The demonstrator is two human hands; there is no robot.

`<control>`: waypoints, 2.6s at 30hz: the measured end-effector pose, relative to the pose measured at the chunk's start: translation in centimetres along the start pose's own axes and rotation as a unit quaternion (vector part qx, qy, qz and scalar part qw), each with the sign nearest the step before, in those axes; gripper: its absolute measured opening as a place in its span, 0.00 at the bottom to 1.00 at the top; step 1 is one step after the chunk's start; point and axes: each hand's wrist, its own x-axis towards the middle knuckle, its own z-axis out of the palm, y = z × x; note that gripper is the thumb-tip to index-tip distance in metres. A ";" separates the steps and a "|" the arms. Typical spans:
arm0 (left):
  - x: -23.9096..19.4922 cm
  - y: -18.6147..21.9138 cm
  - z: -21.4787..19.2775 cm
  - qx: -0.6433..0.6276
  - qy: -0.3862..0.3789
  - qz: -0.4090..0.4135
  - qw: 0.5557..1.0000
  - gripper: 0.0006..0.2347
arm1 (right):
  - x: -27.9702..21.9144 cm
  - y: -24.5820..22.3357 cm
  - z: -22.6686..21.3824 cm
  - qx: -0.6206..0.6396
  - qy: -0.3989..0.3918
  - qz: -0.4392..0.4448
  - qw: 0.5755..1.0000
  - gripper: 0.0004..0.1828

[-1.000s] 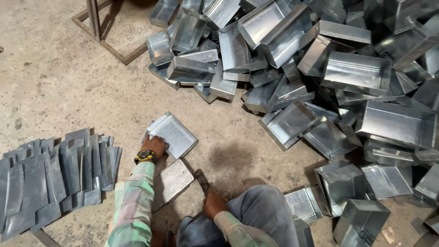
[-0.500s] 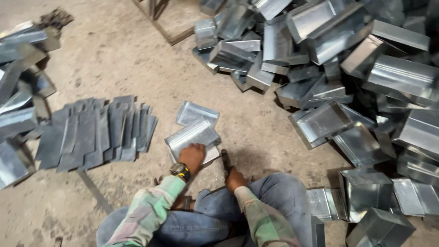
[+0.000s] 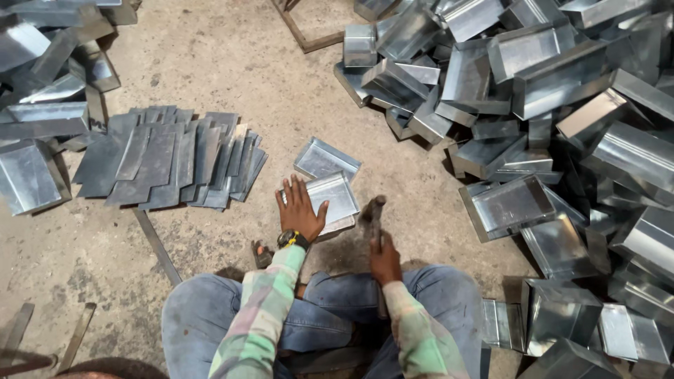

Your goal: The person hammers the edges of a metal sheet, folds it into a rectangular box shape, and places it into a pile of similar objects.

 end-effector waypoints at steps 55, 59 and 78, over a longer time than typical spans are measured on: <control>-2.4 3.9 0.9 -0.059 0.116 0.083 0.988 0.40 | -1.7 -8.1 -6.6 0.161 0.019 0.010 0.987 0.26; 0.9 2.2 -0.2 0.018 -0.054 -0.021 0.998 0.42 | -2.8 -11.0 -8.6 0.269 -0.009 -0.024 0.963 0.28; 2.0 2.0 -0.4 0.002 -0.096 -0.071 0.993 0.32 | -3.5 -9.0 -7.1 0.258 -0.002 0.029 0.966 0.27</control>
